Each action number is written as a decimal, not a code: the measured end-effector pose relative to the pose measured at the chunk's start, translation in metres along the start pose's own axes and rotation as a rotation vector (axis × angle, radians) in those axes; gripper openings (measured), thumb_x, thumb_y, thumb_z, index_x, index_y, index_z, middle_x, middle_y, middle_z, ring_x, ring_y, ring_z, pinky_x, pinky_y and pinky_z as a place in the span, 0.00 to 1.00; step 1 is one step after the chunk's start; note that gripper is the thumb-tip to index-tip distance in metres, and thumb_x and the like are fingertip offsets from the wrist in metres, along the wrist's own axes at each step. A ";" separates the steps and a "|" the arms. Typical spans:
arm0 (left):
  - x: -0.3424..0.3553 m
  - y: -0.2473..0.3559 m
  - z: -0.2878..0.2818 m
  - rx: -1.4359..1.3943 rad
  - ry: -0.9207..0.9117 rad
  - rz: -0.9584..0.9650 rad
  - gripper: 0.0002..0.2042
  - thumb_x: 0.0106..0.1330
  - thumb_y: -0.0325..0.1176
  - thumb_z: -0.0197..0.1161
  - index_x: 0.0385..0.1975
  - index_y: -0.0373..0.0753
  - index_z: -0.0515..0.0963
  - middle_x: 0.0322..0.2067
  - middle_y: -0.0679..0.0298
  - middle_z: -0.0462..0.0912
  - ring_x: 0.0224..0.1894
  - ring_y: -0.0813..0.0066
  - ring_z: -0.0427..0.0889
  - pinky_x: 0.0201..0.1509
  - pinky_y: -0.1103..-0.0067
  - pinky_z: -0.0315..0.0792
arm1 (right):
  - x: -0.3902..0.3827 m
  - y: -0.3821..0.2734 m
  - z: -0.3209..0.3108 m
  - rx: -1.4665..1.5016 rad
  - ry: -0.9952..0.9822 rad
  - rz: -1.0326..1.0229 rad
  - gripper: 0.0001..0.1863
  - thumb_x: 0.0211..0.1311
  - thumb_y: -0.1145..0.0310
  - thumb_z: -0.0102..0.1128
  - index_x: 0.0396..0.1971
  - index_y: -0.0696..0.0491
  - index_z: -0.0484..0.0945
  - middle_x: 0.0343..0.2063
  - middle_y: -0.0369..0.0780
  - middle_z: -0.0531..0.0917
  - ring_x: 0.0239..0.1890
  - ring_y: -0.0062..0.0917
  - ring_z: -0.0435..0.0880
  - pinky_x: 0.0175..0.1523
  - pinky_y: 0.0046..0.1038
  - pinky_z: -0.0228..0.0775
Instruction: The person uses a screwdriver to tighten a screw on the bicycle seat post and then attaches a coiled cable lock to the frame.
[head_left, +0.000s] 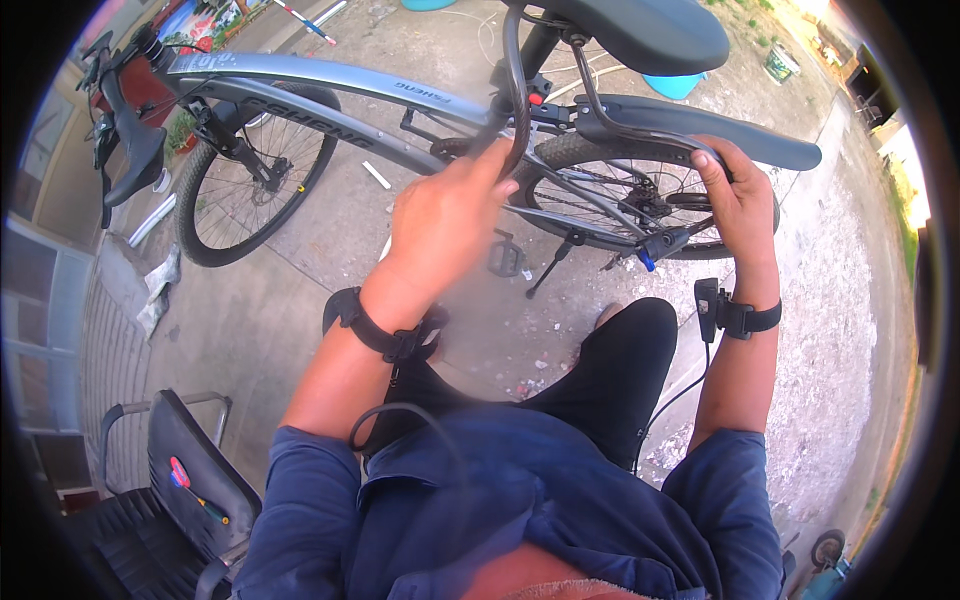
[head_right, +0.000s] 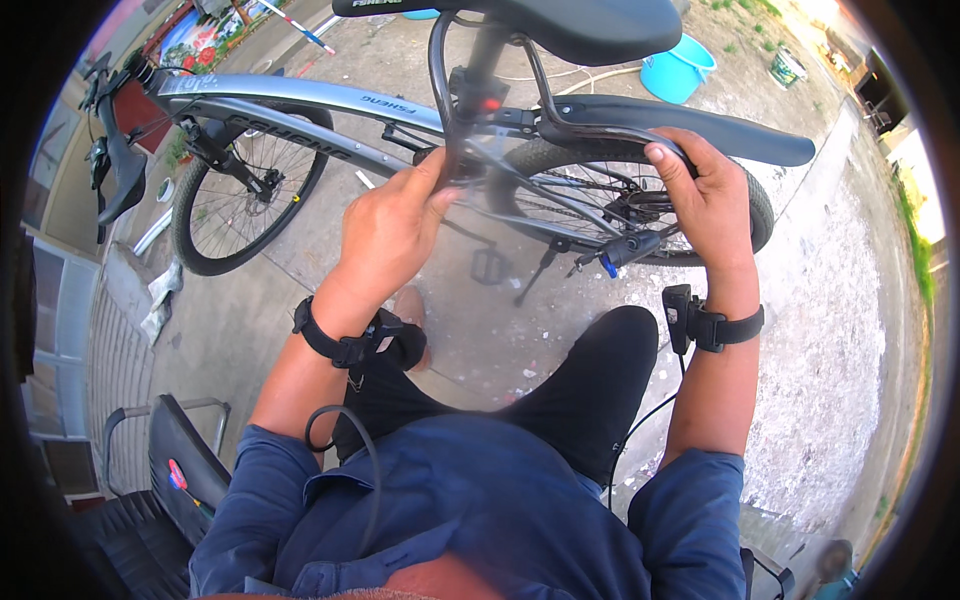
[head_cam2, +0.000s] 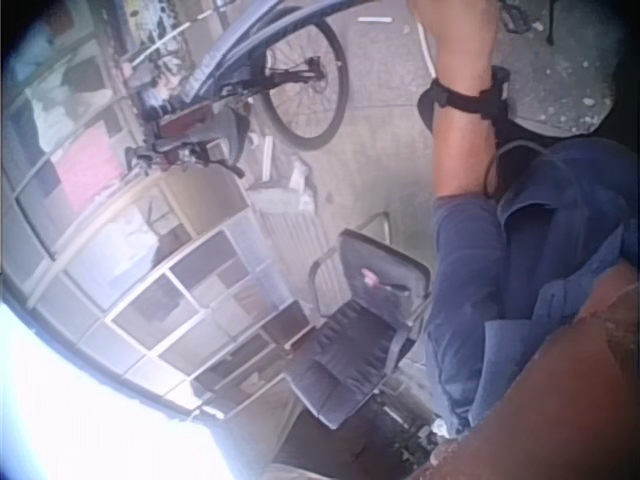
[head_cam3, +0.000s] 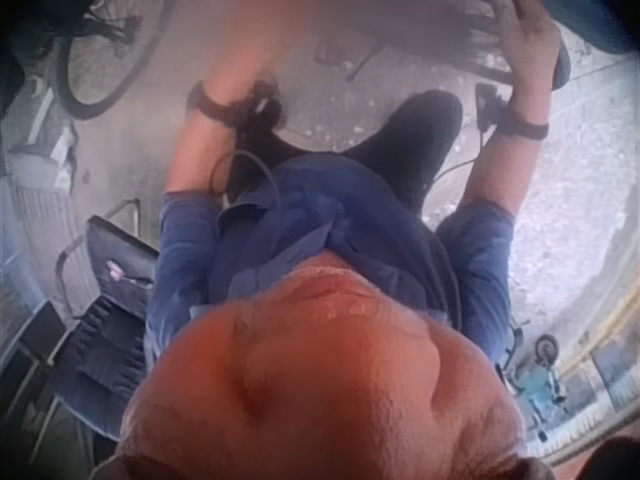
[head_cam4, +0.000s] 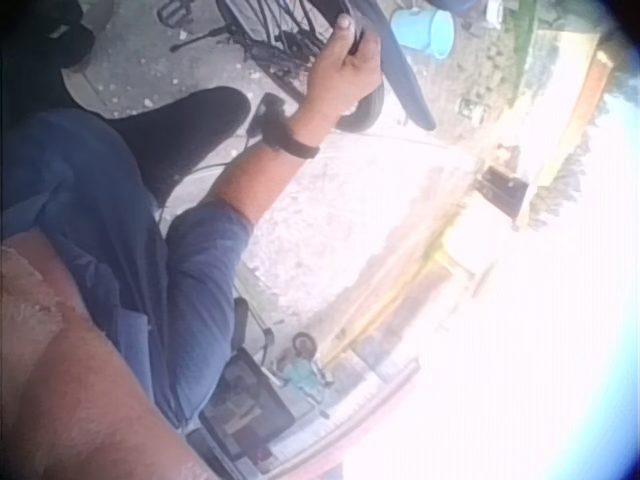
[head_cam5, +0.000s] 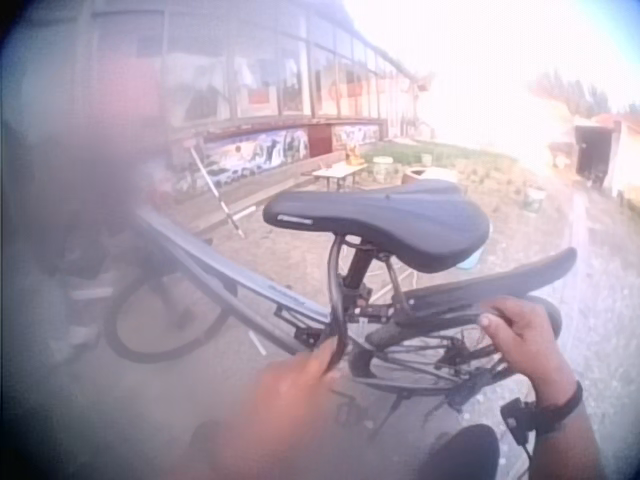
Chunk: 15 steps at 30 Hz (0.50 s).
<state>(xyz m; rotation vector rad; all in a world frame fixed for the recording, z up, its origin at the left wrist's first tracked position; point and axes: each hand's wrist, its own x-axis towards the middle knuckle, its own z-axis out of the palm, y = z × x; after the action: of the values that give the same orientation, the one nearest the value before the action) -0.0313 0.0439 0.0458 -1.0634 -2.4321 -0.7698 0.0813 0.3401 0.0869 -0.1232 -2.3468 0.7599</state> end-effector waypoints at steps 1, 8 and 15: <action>0.003 -0.002 -0.001 0.001 -0.003 0.002 0.17 0.67 0.40 0.60 0.55 0.46 0.75 0.29 0.56 0.83 0.31 0.51 0.83 0.32 0.62 0.75 | 0.000 0.002 -0.001 0.001 0.001 0.003 0.14 0.65 0.61 0.64 0.42 0.57 0.82 0.29 0.39 0.85 0.32 0.20 0.80 0.41 0.23 0.72; 0.026 0.010 -0.016 0.165 -0.257 0.073 0.16 0.66 0.38 0.61 0.53 0.47 0.76 0.30 0.58 0.83 0.30 0.52 0.82 0.31 0.61 0.74 | -0.011 -0.008 0.024 0.001 -0.111 0.142 0.15 0.64 0.59 0.65 0.38 0.57 0.83 0.23 0.41 0.83 0.26 0.23 0.81 0.36 0.26 0.72; 0.025 0.023 0.004 -0.249 -0.048 0.277 0.14 0.69 0.35 0.59 0.51 0.40 0.76 0.36 0.57 0.83 0.32 0.60 0.84 0.35 0.67 0.75 | -0.006 -0.030 0.058 -0.168 -0.180 -0.004 0.16 0.60 0.55 0.65 0.33 0.55 0.83 0.25 0.47 0.83 0.30 0.44 0.82 0.34 0.38 0.73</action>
<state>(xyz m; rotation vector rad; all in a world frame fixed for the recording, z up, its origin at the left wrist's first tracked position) -0.0303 0.0731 0.0630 -1.4902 -2.2003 -0.9760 0.0531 0.2853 0.0640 -0.1268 -2.5800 0.5912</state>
